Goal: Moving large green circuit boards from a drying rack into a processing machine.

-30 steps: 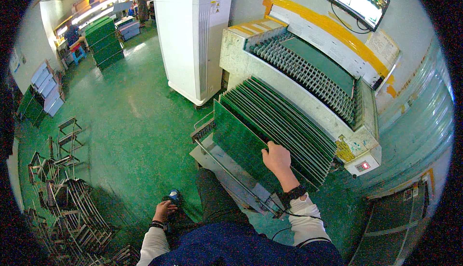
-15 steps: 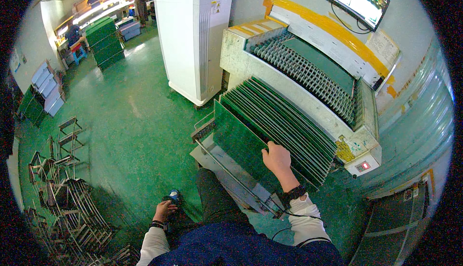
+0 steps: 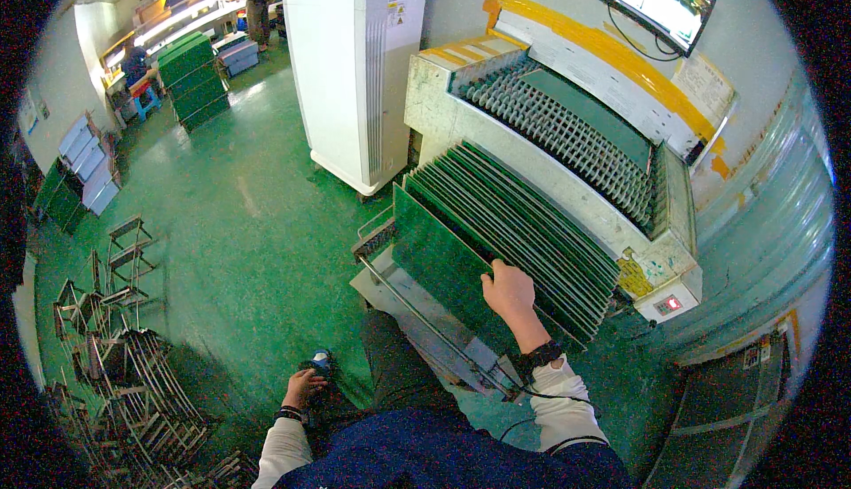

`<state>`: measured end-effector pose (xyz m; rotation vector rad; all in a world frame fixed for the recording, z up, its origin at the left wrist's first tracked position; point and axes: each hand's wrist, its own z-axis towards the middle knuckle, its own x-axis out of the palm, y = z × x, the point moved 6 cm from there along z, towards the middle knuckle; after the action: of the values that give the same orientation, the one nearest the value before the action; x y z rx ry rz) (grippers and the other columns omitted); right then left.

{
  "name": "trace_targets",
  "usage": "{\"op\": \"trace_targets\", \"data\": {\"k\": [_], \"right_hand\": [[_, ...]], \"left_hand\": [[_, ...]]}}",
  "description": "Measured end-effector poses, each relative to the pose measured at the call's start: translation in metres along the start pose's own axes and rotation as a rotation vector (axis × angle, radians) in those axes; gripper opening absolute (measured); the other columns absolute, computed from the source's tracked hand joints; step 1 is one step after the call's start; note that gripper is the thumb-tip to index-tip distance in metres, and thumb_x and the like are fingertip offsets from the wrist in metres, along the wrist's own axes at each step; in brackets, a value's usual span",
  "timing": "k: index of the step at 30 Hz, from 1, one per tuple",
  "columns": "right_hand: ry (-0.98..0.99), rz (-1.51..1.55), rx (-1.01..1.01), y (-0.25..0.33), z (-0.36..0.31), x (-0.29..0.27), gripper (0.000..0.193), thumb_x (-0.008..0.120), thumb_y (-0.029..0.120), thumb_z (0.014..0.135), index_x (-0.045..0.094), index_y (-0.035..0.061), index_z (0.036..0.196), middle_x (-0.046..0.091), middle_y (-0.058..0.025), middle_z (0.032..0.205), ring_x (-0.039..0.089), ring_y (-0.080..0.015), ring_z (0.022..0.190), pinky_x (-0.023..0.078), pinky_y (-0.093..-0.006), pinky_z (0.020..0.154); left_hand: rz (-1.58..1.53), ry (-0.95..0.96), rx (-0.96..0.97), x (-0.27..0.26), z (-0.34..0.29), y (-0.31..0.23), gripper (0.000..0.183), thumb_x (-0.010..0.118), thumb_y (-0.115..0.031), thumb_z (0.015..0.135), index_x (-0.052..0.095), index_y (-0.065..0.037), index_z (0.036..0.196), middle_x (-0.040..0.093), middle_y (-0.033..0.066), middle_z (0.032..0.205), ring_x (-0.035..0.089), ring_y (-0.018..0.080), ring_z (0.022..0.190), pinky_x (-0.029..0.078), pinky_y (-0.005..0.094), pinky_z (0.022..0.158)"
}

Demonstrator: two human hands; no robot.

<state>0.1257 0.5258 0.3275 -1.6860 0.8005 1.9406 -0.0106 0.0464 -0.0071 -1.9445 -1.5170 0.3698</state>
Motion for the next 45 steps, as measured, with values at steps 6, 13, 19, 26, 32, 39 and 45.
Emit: {"op": "trace_targets", "data": {"k": [6, 13, 19, 26, 32, 39, 45], "right_hand": [[0.020, 0.008, 0.017, 0.0007, -0.0003, -0.0009, 0.029, 0.063, 0.031, 0.081, 0.058, 0.0047, 0.094, 0.064, -0.0170, 0.079, 0.063, -0.0354, 0.077, 0.050, -0.0463, 0.067], [0.020, -0.018, 0.017, 0.0028, -0.0009, -0.0037, 0.028, 0.062, 0.031, 0.083, 0.058, 0.0054, 0.094, 0.065, -0.0161, 0.080, 0.064, -0.0342, 0.078, 0.051, -0.0456, 0.066], [0.040, -0.025, 0.030, 0.0027, -0.0003, -0.0032, 0.029, 0.061, 0.031, 0.083, 0.058, 0.0054, 0.096, 0.065, -0.0163, 0.081, 0.064, -0.0342, 0.078, 0.051, -0.0456, 0.067], [0.040, -0.019, 0.028, 0.0021, -0.0002, -0.0027, 0.029, 0.061, 0.032, 0.084, 0.059, 0.0059, 0.097, 0.066, -0.0170, 0.082, 0.064, -0.0343, 0.078, 0.052, -0.0459, 0.068], [0.042, -0.009, 0.030, 0.0027, -0.0005, -0.0037, 0.029, 0.061, 0.031, 0.083, 0.059, 0.0053, 0.096, 0.065, -0.0173, 0.080, 0.064, -0.0347, 0.077, 0.051, -0.0463, 0.067], [0.013, -0.010, 0.015, 0.0026, -0.0005, -0.0038, 0.029, 0.061, 0.031, 0.082, 0.059, 0.0051, 0.095, 0.065, -0.0172, 0.079, 0.064, -0.0349, 0.076, 0.051, -0.0466, 0.066], [0.005, -0.001, 0.011, 0.0030, -0.0014, -0.0047, 0.029, 0.061, 0.030, 0.082, 0.059, 0.0050, 0.096, 0.065, -0.0172, 0.079, 0.064, -0.0347, 0.077, 0.051, -0.0465, 0.066]], "left_hand": [[-0.018, 0.000, 0.010, 0.0007, -0.0030, -0.0008, 0.039, 0.054, -0.020, 0.091, 0.048, 0.003, 0.121, 0.063, 0.0168, 0.094, 0.067, 0.0272, 0.079, 0.053, 0.0323, 0.064], [-0.034, 0.006, 0.016, 0.0014, -0.0020, -0.0017, 0.038, 0.054, -0.019, 0.091, 0.048, 0.004, 0.121, 0.063, 0.0168, 0.093, 0.067, 0.0263, 0.077, 0.053, 0.0308, 0.061], [-0.043, 0.009, 0.014, 0.0010, -0.0008, -0.0003, 0.038, 0.054, -0.019, 0.091, 0.047, 0.004, 0.122, 0.063, 0.0165, 0.092, 0.067, 0.0260, 0.074, 0.053, 0.0308, 0.060], [-0.031, 0.004, 0.015, -0.0012, 0.0036, 0.0019, 0.038, 0.054, -0.020, 0.091, 0.047, 0.003, 0.120, 0.063, 0.0163, 0.092, 0.067, 0.0257, 0.075, 0.053, 0.0311, 0.060], [-0.018, -0.005, 0.019, 0.0007, -0.0022, -0.0011, 0.038, 0.054, -0.020, 0.091, 0.048, 0.003, 0.120, 0.064, 0.0163, 0.093, 0.067, 0.0256, 0.075, 0.053, 0.0310, 0.061], [-0.018, -0.010, 0.013, 0.0016, -0.0038, -0.0023, 0.038, 0.054, -0.020, 0.091, 0.048, 0.003, 0.121, 0.064, 0.0163, 0.092, 0.067, 0.0255, 0.074, 0.053, 0.0307, 0.060], [-0.034, -0.007, 0.027, 0.0007, -0.0014, -0.0008, 0.037, 0.054, -0.020, 0.091, 0.048, 0.003, 0.120, 0.063, 0.0160, 0.092, 0.067, 0.0257, 0.074, 0.053, 0.0307, 0.060]]}}
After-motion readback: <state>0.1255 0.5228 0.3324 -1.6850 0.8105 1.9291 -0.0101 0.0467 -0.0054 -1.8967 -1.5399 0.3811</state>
